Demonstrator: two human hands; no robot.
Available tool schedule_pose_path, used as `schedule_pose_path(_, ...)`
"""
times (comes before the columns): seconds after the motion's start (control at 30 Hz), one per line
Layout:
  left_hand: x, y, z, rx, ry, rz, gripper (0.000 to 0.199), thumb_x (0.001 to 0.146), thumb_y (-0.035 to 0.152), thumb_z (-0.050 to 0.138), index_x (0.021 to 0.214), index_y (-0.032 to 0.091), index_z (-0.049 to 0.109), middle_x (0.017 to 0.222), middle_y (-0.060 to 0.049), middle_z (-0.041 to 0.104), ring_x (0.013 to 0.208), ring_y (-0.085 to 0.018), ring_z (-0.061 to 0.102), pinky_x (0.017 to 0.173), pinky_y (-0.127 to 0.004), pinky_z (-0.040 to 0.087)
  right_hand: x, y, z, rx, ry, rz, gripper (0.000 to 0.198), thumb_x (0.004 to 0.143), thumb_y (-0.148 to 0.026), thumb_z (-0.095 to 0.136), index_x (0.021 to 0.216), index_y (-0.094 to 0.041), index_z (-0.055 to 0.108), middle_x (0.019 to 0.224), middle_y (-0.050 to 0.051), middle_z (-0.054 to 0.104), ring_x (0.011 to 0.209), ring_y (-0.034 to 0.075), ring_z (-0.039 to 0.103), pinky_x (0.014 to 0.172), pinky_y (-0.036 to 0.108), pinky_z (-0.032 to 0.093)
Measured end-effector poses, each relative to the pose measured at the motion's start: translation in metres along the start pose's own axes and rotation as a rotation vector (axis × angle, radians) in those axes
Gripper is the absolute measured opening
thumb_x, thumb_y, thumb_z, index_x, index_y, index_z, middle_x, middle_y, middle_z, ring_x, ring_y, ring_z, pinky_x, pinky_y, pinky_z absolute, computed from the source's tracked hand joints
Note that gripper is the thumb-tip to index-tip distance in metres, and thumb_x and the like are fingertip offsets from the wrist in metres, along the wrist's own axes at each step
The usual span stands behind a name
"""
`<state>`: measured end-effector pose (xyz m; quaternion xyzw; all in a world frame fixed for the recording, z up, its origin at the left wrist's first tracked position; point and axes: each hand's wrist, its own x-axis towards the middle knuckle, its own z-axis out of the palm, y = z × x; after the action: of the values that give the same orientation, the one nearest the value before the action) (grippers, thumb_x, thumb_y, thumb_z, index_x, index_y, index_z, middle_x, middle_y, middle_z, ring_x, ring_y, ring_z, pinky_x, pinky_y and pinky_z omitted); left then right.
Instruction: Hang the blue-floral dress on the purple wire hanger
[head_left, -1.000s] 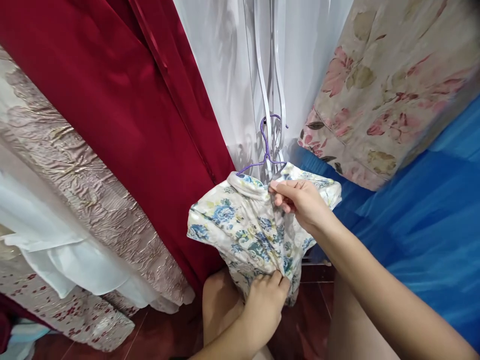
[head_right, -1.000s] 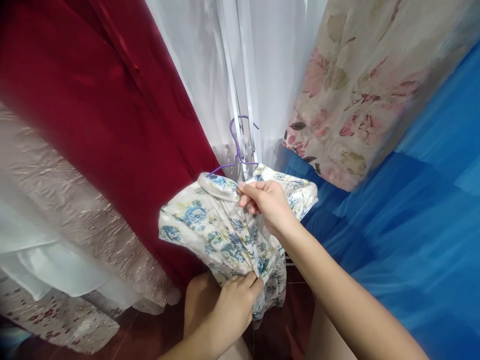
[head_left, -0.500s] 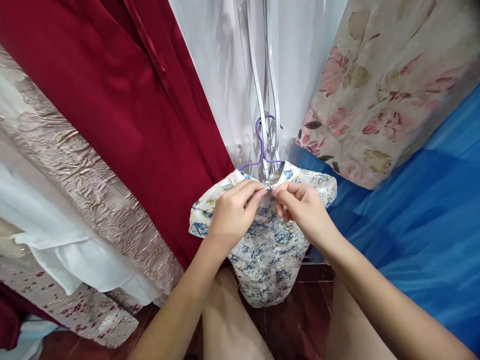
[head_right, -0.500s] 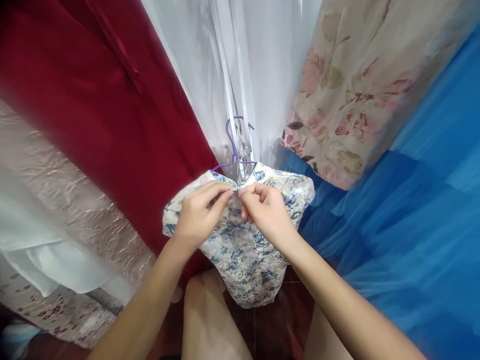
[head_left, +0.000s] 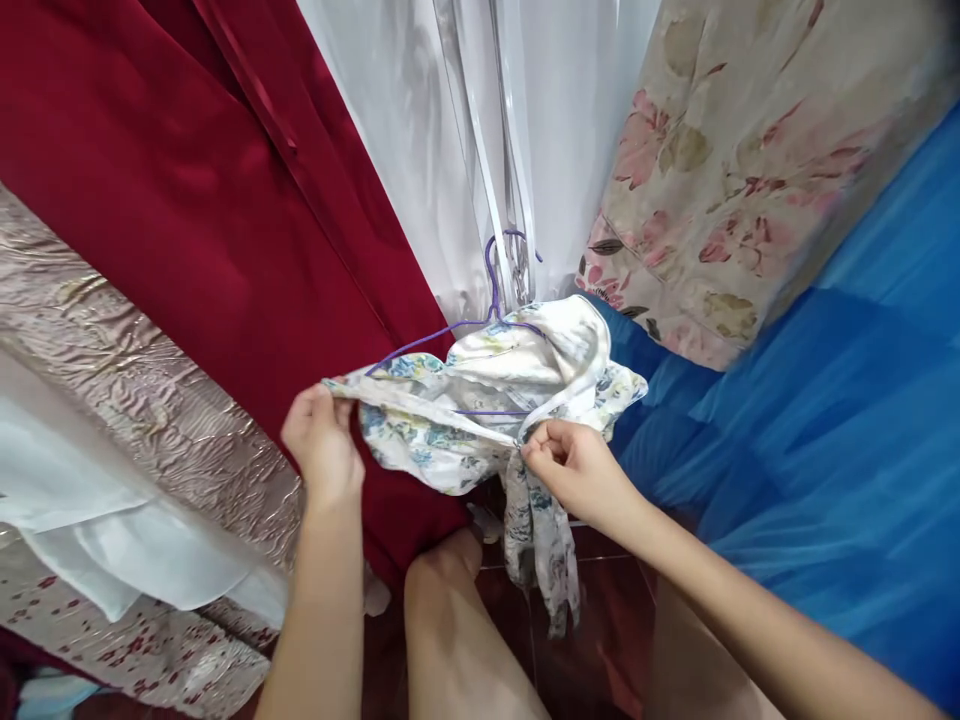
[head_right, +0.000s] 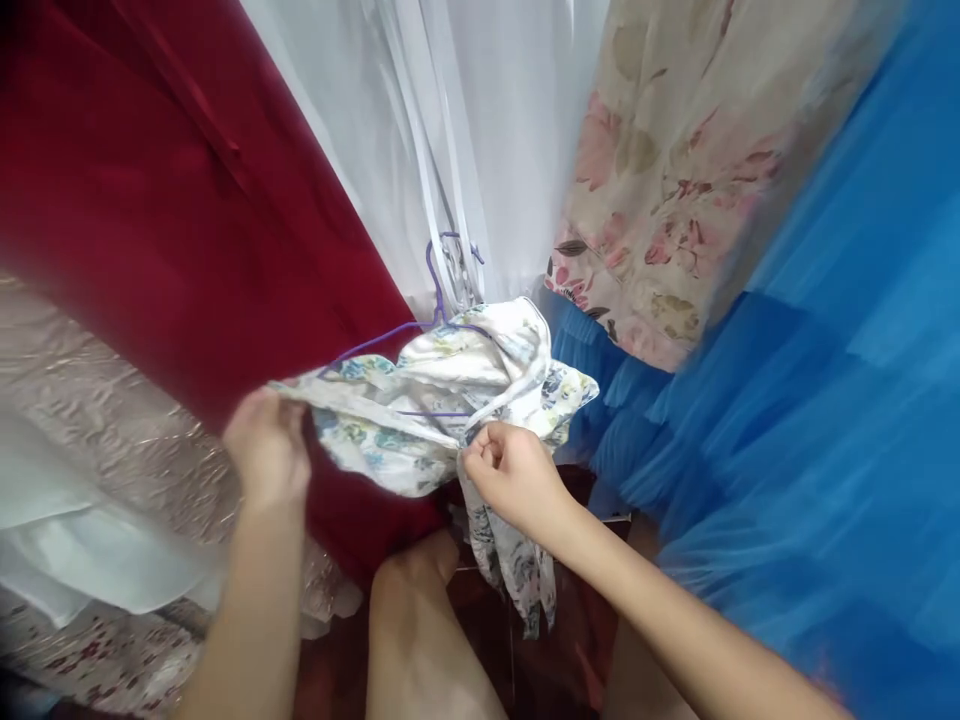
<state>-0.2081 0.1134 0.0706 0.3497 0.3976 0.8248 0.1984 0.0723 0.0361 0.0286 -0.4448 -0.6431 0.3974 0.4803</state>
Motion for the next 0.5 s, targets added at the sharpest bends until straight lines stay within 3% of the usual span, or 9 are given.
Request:
schedule_pose_path(0.1,-0.024,-0.052,-0.012,0.016,-0.026,-0.239,0.015,0.087,0.016,0.061,0.076,0.015,0.051,0.075,0.000,0.061,0.075,-0.010,0.064,0.087,-0.028,0.053,-0.010,0.020,0.003,-0.130,-0.033,0.052,0.012,0.079,-0.018,0.056,0.067,-0.019,0.059,0.055,-0.003,0.056,0.051,0.012,0.048,0.050,0.024,0.031)
schedule_pose_path(0.23,-0.078,-0.091,-0.013,0.053,-0.254,-0.434,0.020,0.081,0.028,0.072,0.077,0.011,0.062,0.080,-0.007,0.068,0.079,-0.016,0.067,0.087,-0.035,0.054,-0.024,0.059,-0.005,-0.358,-0.147,0.191,0.015,0.076,-0.015,0.055,0.062,-0.019,0.056,0.055,-0.001,0.059,0.052,0.013,0.053,0.051,0.025,0.031)
schedule_pose_path(0.3,-0.103,-0.088,-0.008,0.062,-0.399,-0.456,0.025,0.081,0.035,0.073,0.083,0.011,0.066,0.086,-0.008,0.070,0.085,-0.019,0.066,0.087,-0.034,0.053,-0.033,0.074,-0.016,-0.407,-0.257,0.238,0.017,0.076,-0.015,0.058,0.059,-0.019,0.056,0.052,-0.001,0.060,0.052,0.014,0.054,0.052,0.025,0.032)
schedule_pose_path(0.37,-0.124,-0.071,0.002,0.142,-0.534,-0.389,0.024,0.086,0.038,0.069,0.089,0.014,0.068,0.083,-0.004,0.068,0.080,-0.016,0.063,0.078,-0.028,0.051,-0.042,0.082,-0.029,-0.406,-0.360,0.279,0.016,0.081,-0.021,0.060,0.065,-0.018,0.062,0.056,0.001,0.065,0.055,0.016,0.059,0.055,0.026,0.038)
schedule_pose_path(0.43,-0.143,-0.046,0.013,0.291,-0.703,-0.248,0.019,0.093,0.036,0.062,0.090,0.018,0.067,0.079,-0.001,0.065,0.074,-0.014,0.059,0.070,-0.024,0.047,-0.047,0.079,-0.038,-0.334,-0.417,0.263,0.022,0.086,-0.034,0.064,0.095,-0.016,0.070,0.083,0.006,0.075,0.074,0.021,0.067,0.067,0.029,0.047)
schedule_pose_path(0.5,-0.159,-0.021,0.026,0.423,-0.902,-0.068,0.017,0.096,0.031,0.057,0.088,0.019,0.067,0.081,-0.001,0.064,0.075,-0.014,0.057,0.071,-0.024,0.045,-0.048,0.069,-0.041,-0.175,-0.452,0.163,0.059,0.082,-0.045,0.073,0.131,-0.017,0.059,0.122,0.012,0.069,0.105,0.027,0.065,0.089,0.035,0.051)
